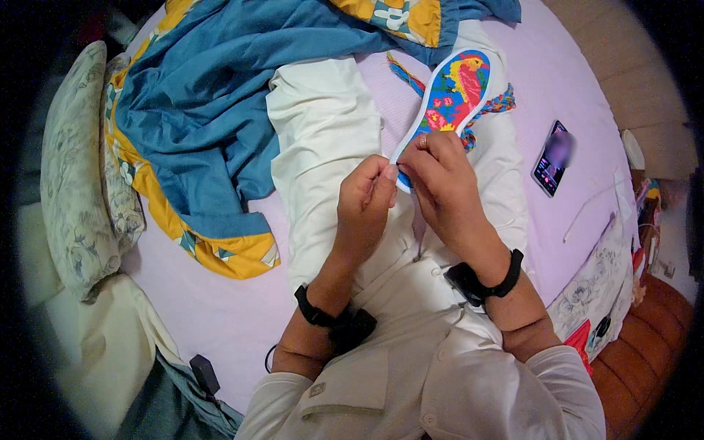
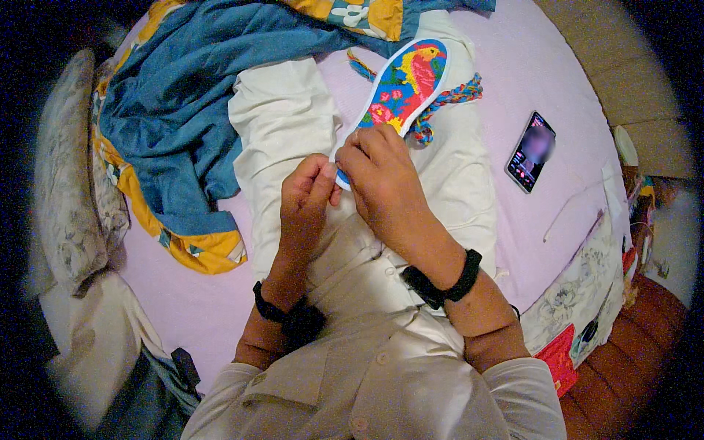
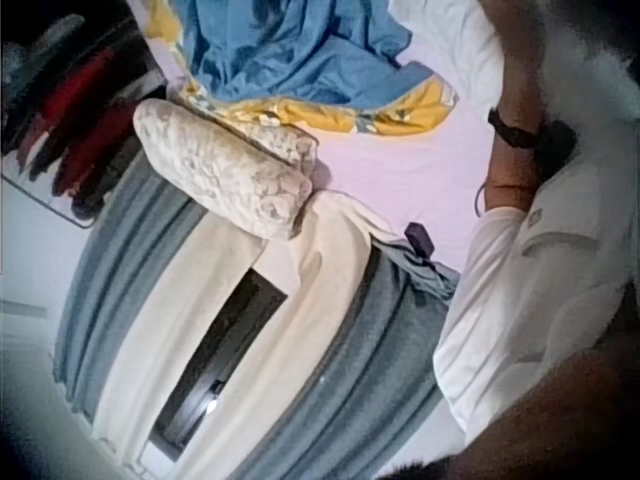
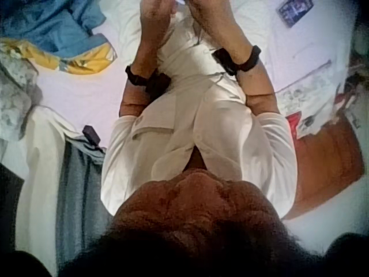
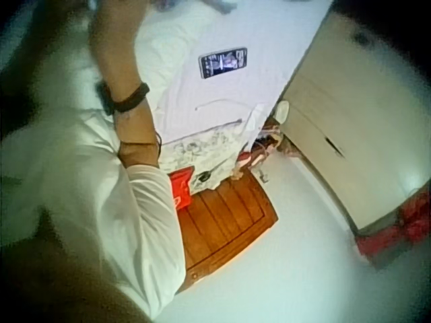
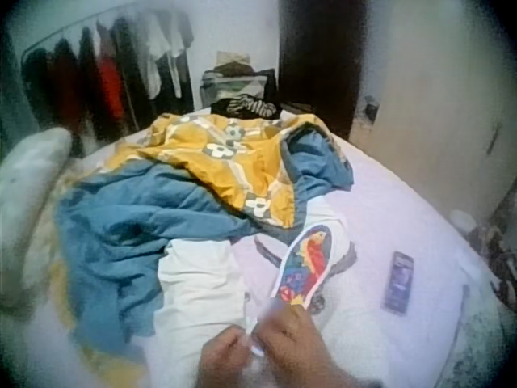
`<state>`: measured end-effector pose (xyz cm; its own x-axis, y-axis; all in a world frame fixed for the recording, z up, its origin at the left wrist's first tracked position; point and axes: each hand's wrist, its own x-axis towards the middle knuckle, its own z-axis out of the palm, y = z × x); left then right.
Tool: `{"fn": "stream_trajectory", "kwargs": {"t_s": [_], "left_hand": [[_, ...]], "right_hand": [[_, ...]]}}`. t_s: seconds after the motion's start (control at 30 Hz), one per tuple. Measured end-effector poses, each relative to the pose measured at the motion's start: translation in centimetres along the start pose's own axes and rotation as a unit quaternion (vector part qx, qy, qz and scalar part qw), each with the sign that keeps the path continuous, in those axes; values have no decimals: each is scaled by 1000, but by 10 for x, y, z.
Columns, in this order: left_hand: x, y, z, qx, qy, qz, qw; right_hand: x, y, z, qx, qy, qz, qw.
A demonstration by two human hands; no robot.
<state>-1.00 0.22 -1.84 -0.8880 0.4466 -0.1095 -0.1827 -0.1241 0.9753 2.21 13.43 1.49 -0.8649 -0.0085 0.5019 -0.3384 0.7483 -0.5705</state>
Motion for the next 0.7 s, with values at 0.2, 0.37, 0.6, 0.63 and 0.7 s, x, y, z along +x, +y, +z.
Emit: {"fn": "stream_trajectory", "kwargs": {"t_s": [0.2,0.37,0.6,0.63,0.7], "left_hand": [[1,-4,-1,2,-1,-20,1000],[1,-5,1,-20,9,-17,1000],[2,-4,-1,4,32,1,999],[3,-4,-2,11,38,6,999],[3,-3,-2,10,49,21,999]], "right_hand": [[-2,1,3,104,21,116,988],[0,0,-3,253,31,222,941],[0,6,-8,278,67,223,932],[0,7,-11,202,50,190,959],[1,7,-19,50,13,120,991]]}}
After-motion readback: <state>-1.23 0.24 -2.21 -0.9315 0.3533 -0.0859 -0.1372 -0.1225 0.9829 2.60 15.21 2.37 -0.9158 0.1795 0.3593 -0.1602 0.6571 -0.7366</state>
